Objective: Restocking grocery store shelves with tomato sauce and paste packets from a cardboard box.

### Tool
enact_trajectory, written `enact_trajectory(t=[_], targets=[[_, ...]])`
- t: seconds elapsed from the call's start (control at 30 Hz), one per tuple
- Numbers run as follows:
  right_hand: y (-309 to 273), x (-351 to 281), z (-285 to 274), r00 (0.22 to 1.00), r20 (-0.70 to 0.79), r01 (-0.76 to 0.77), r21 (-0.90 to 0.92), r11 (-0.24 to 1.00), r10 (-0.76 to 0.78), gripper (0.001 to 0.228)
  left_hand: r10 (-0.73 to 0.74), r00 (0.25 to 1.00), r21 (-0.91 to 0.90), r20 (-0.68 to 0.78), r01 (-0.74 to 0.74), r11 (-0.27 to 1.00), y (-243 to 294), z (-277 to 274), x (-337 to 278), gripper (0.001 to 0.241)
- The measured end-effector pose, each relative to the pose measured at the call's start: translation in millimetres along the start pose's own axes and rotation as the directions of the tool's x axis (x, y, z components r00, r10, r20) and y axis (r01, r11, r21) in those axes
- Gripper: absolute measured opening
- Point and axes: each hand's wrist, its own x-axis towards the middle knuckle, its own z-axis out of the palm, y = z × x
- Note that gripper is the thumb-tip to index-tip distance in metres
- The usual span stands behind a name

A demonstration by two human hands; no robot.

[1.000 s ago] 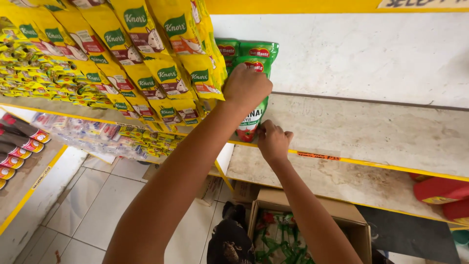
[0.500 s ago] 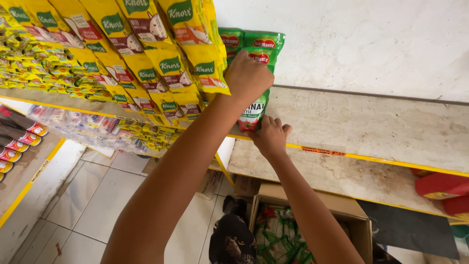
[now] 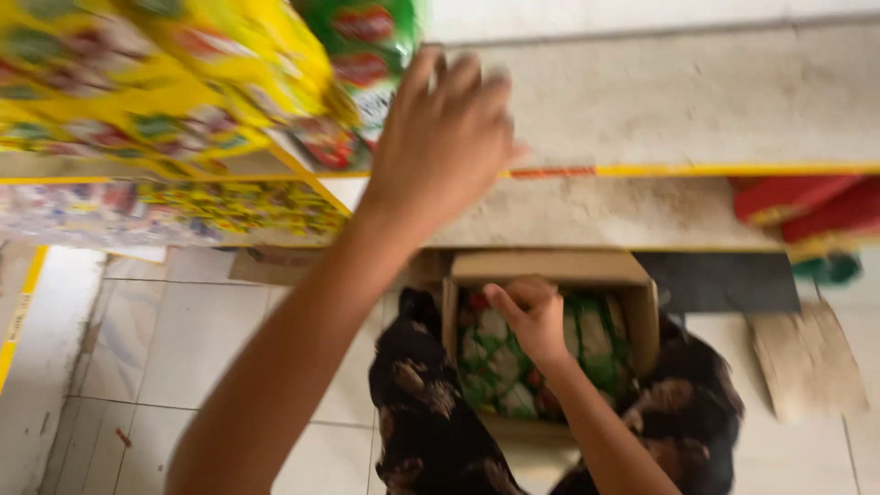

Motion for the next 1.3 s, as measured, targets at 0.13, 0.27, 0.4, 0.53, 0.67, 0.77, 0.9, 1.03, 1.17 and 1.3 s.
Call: enact_trajectory(t=[0.13,0.27,0.4,0.53,0.67,0.77,0.9,1.03,1.17,1.3], targets=[[121,-116,26,0.97,0.115,-0.243,0.362,0.9,0.216,0.03,-0.189,0.967,-0.625,0.172,0.255,0.738,150,77,-95,0.037],[260,-204,90,0.741,0.341,-0.605,-0.035,0.796,0.578,0.04,-0.063,0.571,-0.487,0.819,0.749,0.448,330,201,-251,0.054],[320,-216,110,0.597,0.404,-0.793,0.163,0.587,0.693,0.048,0.199,-0.053,-0.012,0.979,0.949,0.314,409,226,-284,0.058],[369,-200,104,0.517,0.118,-0.773,0.49,0.403,0.848,0.04,0.308,0.031,-0.141,0.951,0.93,0.339,432,246,-308,0.056],[325,-141,29,-0.063,0.326,-0.416,0.851,-0.322,0.943,0.036,0.187,0.239,-0.283,0.953,0.921,0.268,428,266,-348,0.045],[425,-167,71,0.148,0.548,-0.108,0.836,-0.538,0.823,0.059,0.185,0.144,-0.187,0.972,0.953,0.24,409,260,-350,0.044],[571,-190,137,0.55,0.551,0.096,0.705,-0.703,0.628,0.049,0.126,0.205,-0.231,0.971,0.94,0.25,422,270,-343,0.038],[431,-150,83,0.361,0.447,0.063,0.864,-0.499,0.819,0.029,0.205,0.12,-0.165,0.971,0.962,0.218,395,246,-299,0.041],[285,-105,-2,0.335,0.366,-0.174,0.93,-0.325,0.868,0.024,-0.046,0.458,-0.437,0.888,0.869,0.231,366,209,-249,0.079],[151,-122,-109,0.356,0.542,-0.317,0.837,-0.447,0.761,0.016,-0.255,0.804,-0.719,0.537,0.594,0.361,323,139,-185,0.11]])
